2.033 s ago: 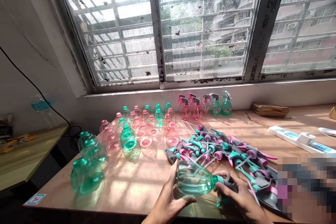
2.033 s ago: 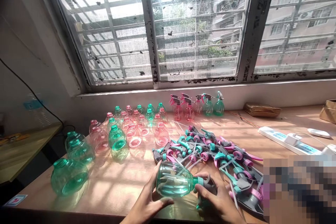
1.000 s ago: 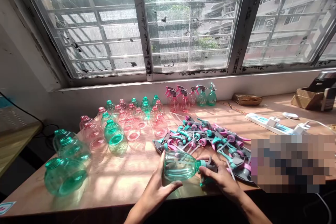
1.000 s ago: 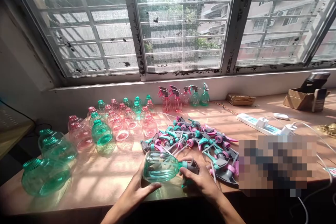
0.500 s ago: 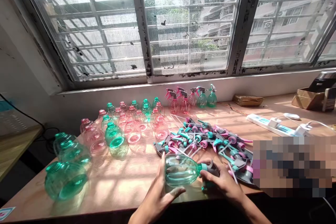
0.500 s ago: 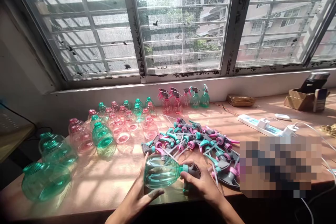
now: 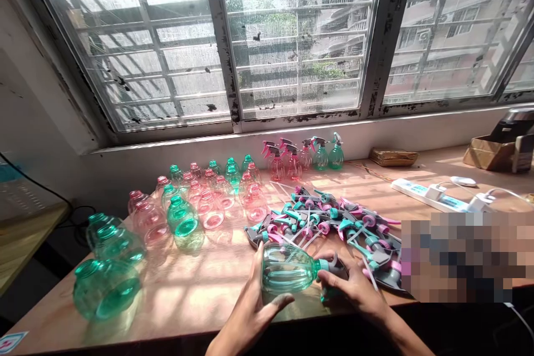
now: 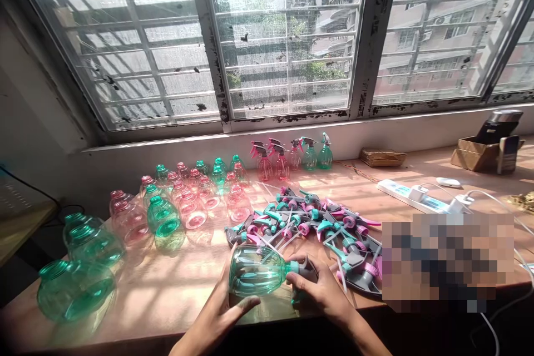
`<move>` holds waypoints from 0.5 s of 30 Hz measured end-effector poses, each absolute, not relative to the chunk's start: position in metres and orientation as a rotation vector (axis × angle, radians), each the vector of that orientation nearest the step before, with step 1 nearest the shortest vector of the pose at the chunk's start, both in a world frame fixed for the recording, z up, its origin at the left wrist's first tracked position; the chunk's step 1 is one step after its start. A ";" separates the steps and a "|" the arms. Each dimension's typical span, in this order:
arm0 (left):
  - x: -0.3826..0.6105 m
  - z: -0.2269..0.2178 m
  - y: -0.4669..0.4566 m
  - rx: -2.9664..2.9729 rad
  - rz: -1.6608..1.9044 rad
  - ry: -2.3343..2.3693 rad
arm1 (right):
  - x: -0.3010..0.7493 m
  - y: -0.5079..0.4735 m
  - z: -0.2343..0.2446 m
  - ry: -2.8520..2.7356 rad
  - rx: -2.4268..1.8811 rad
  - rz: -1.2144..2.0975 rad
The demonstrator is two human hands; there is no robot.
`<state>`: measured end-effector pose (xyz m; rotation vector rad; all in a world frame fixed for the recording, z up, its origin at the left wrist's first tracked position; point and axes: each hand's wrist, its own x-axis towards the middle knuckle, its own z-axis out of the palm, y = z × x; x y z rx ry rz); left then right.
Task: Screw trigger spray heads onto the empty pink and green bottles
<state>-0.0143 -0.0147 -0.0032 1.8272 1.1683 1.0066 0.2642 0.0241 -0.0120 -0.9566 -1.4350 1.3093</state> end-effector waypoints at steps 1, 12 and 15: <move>-0.014 -0.003 -0.015 1.835 1.007 1.169 | 0.263 0.024 -0.013 -1.397 -0.949 1.322; -0.013 -0.002 -0.016 1.851 1.017 1.075 | 0.262 0.024 -0.016 -1.342 -0.939 1.360; -0.014 -0.001 -0.017 1.869 1.027 1.078 | 0.264 0.025 -0.017 -1.433 -0.962 1.344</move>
